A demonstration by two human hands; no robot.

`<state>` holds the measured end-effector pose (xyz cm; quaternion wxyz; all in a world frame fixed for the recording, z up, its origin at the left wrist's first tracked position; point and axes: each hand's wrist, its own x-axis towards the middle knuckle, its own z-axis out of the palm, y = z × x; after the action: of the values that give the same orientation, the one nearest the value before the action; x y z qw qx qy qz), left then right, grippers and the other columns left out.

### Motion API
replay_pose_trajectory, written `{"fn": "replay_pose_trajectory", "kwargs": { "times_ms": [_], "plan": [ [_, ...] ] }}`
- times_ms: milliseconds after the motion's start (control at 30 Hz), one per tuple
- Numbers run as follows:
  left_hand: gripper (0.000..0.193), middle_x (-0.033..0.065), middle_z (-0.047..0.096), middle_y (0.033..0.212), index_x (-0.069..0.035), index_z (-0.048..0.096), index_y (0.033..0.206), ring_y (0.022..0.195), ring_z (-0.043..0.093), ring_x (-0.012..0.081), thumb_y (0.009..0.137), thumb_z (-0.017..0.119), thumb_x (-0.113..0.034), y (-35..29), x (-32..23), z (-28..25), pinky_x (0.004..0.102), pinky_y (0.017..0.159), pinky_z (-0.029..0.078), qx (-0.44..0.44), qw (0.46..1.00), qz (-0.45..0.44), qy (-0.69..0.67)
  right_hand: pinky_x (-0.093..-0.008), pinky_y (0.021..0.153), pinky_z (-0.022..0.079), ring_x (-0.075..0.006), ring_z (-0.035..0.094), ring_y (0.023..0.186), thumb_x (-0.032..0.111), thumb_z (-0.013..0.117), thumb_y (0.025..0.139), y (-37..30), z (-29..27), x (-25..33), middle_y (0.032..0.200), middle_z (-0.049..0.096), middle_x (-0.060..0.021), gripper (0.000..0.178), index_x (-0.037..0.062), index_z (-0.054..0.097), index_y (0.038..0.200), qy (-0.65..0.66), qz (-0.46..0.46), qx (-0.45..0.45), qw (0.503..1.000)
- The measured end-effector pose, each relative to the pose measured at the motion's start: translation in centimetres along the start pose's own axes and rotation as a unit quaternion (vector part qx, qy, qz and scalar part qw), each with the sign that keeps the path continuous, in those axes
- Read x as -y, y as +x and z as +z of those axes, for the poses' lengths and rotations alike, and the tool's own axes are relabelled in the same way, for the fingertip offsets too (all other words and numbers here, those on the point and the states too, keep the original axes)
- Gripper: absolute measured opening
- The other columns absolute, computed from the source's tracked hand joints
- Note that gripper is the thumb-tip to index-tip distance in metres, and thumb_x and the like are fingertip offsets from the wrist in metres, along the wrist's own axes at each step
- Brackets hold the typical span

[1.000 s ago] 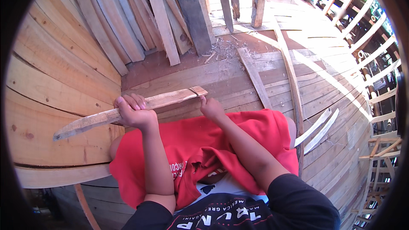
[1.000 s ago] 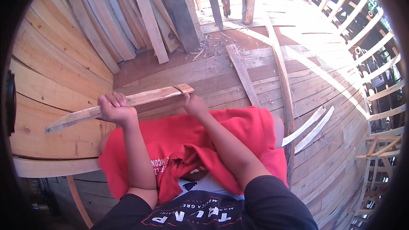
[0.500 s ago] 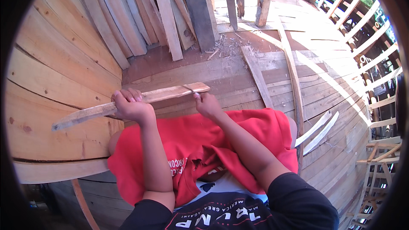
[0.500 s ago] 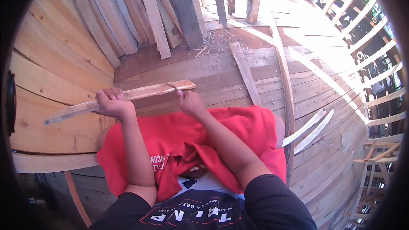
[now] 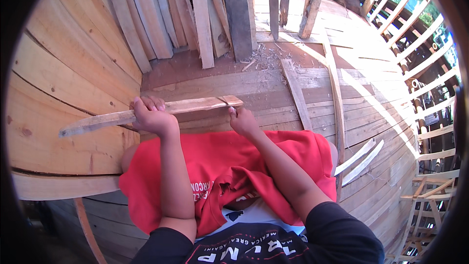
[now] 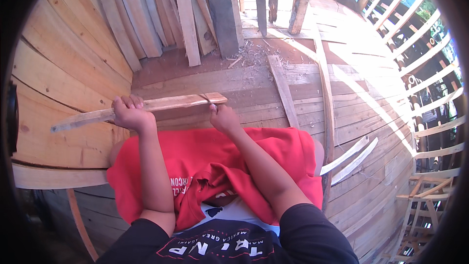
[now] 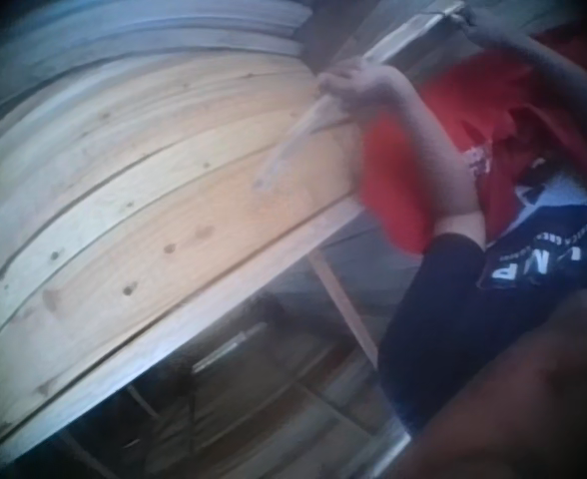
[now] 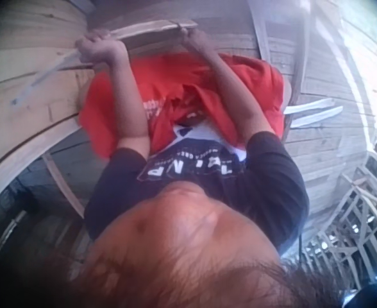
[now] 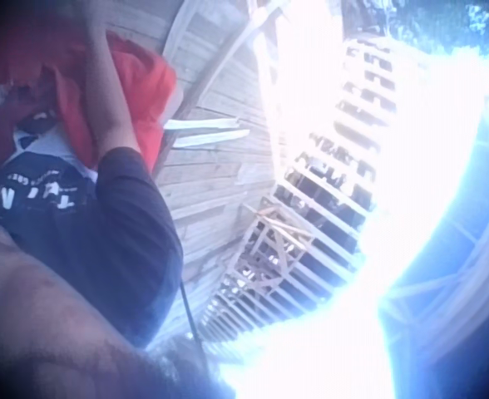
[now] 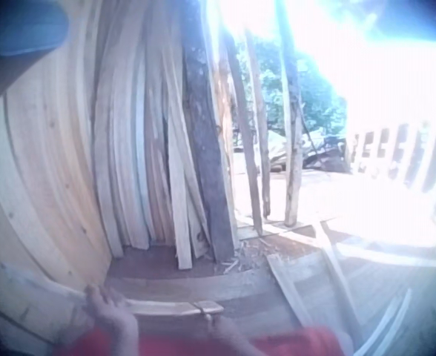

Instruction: The person carves a long, thin piece of wood using a knife. They hold the wood with their left hand and use the knife in their right hand to shave off thin layers of wood, creating shavings that fall onto a red cloth below. The person repeatedly adjusts their grip and the angle of the knife to shape the wood.

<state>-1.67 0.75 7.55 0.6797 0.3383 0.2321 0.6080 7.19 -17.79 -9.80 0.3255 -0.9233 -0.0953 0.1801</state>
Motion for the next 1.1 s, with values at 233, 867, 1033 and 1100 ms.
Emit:
{"fn": "replay_pose_trajectory", "kwargs": {
  "times_ms": [233, 867, 1033, 1100],
  "plan": [
    [0.035, -0.0014, 0.031, 0.051, -0.013, 0.031, 0.062, 0.042, 0.030, 0.0107, 0.091, 0.050, -0.014, 0.9, 0.1, -0.4, 0.0274, 0.044, 0.027, -0.038, 0.999, -0.004, 0.003, -0.0552, 0.079, 0.047, -0.0496, 0.061, 0.090, 0.042, 0.047, 0.098, -0.5, 1.6, 1.9, 0.085, 0.064, -0.0323, 0.053, -0.0048, 0.066, 0.084, 0.051, -0.037, -0.003, 0.998],
    [0.041, -0.0035, 0.024, 0.050, -0.017, 0.027, 0.057, 0.044, 0.026, 0.0089, 0.092, 0.046, -0.026, -1.9, 0.8, 1.1, 0.0266, 0.049, 0.025, 0.213, 0.977, -0.011, -0.025, -0.0543, 0.076, 0.046, -0.0494, 0.061, 0.085, 0.041, 0.045, 0.100, -2.6, -1.8, 4.3, 0.083, 0.062, -0.0327, 0.053, -0.0064, 0.061, 0.083, 0.109, -0.060, 0.079, 0.989],
    [0.041, -0.0034, 0.024, 0.050, -0.017, 0.025, 0.057, 0.044, 0.026, 0.0090, 0.092, 0.045, -0.026, -1.0, 0.8, 1.0, 0.0269, 0.049, 0.024, 0.169, 0.985, -0.018, -0.014, -0.0540, 0.075, 0.050, -0.0483, 0.063, 0.082, 0.042, 0.045, 0.098, -2.9, -0.8, 4.8, 0.081, 0.065, -0.0297, 0.055, -0.0048, 0.065, 0.078, 0.067, -0.057, -0.014, 0.996],
    [0.040, -0.0034, 0.024, 0.050, -0.017, 0.026, 0.057, 0.044, 0.026, 0.0090, 0.092, 0.044, -0.025, -0.4, 0.6, 0.1, 0.0270, 0.049, 0.024, 0.168, 0.986, -0.014, -0.012, -0.0550, 0.075, 0.049, -0.0477, 0.064, 0.083, 0.042, 0.046, 0.098, -4.5, -1.6, 6.6, 0.080, 0.064, -0.0313, 0.055, -0.0064, 0.065, 0.079, 0.066, -0.095, 0.002, 0.993]
  ]
}}
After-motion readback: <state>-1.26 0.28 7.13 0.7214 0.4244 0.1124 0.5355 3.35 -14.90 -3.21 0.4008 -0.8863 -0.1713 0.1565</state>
